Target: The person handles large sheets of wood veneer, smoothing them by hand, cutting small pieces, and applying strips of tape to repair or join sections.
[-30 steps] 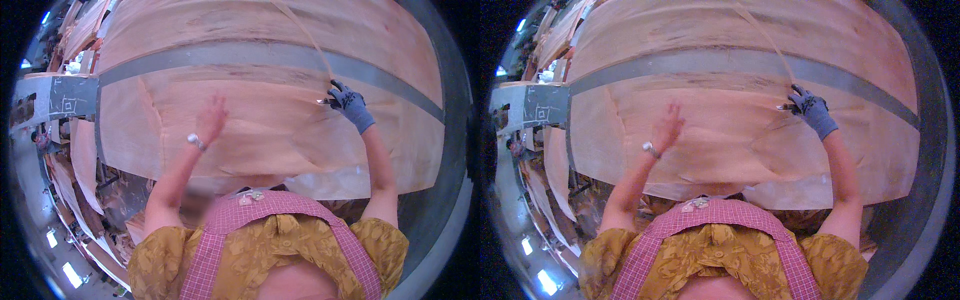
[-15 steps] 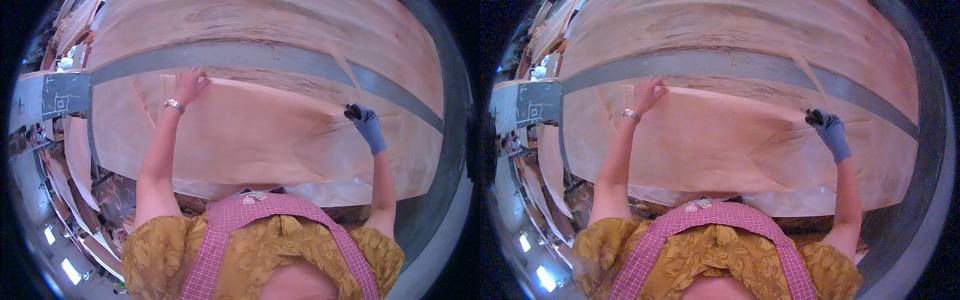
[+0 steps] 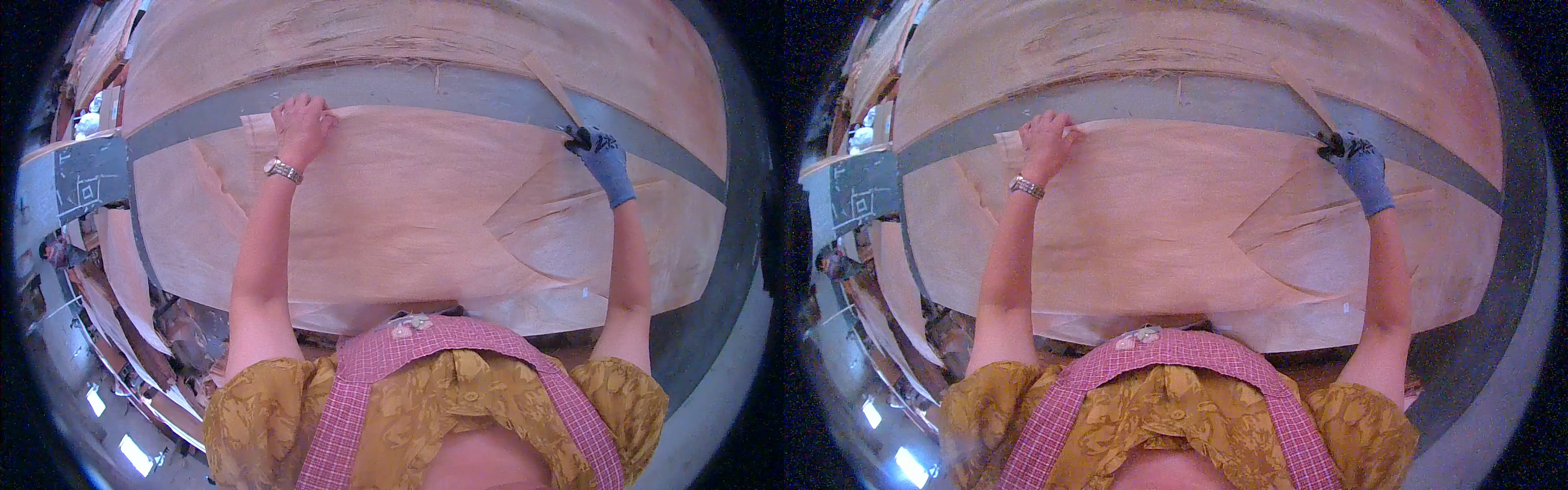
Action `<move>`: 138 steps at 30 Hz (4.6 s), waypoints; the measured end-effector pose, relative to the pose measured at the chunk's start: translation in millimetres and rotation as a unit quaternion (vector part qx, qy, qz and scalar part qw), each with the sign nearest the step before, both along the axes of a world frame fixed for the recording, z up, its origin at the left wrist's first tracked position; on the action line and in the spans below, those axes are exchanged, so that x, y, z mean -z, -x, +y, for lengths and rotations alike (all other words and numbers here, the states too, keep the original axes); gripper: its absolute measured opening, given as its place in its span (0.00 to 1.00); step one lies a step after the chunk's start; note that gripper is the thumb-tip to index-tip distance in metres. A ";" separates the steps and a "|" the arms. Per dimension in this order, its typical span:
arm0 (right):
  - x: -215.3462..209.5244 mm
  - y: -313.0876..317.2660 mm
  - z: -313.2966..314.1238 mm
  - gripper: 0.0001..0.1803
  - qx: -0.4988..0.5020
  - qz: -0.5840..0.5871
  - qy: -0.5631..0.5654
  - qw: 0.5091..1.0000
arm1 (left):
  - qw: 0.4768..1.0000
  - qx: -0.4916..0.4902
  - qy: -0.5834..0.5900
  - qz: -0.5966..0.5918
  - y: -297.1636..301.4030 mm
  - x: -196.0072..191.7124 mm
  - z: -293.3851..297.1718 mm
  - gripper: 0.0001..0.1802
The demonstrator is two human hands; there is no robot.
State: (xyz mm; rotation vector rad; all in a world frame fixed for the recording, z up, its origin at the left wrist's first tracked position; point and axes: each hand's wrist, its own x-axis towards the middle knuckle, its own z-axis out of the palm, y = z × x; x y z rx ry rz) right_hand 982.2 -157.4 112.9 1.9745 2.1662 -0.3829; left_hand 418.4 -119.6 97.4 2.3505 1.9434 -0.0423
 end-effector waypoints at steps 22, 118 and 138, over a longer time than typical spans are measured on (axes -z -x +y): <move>-9.6 367.8 23.6 0.21 -0.236 0.187 -0.031 0.953 | 0.927 -0.315 -0.205 0.014 67.2 52.8 -68.3 0.43; -33.7 -11.6 92.2 0.11 -0.338 -0.160 0.122 0.919 | 0.962 -0.168 -0.206 -0.058 -20.9 63.3 -83.0 0.30; -43.1 217.3 -283.6 0.11 -0.372 0.187 0.033 0.908 | 0.992 -0.123 -0.013 0.014 -11.6 30.0 -70.7 0.31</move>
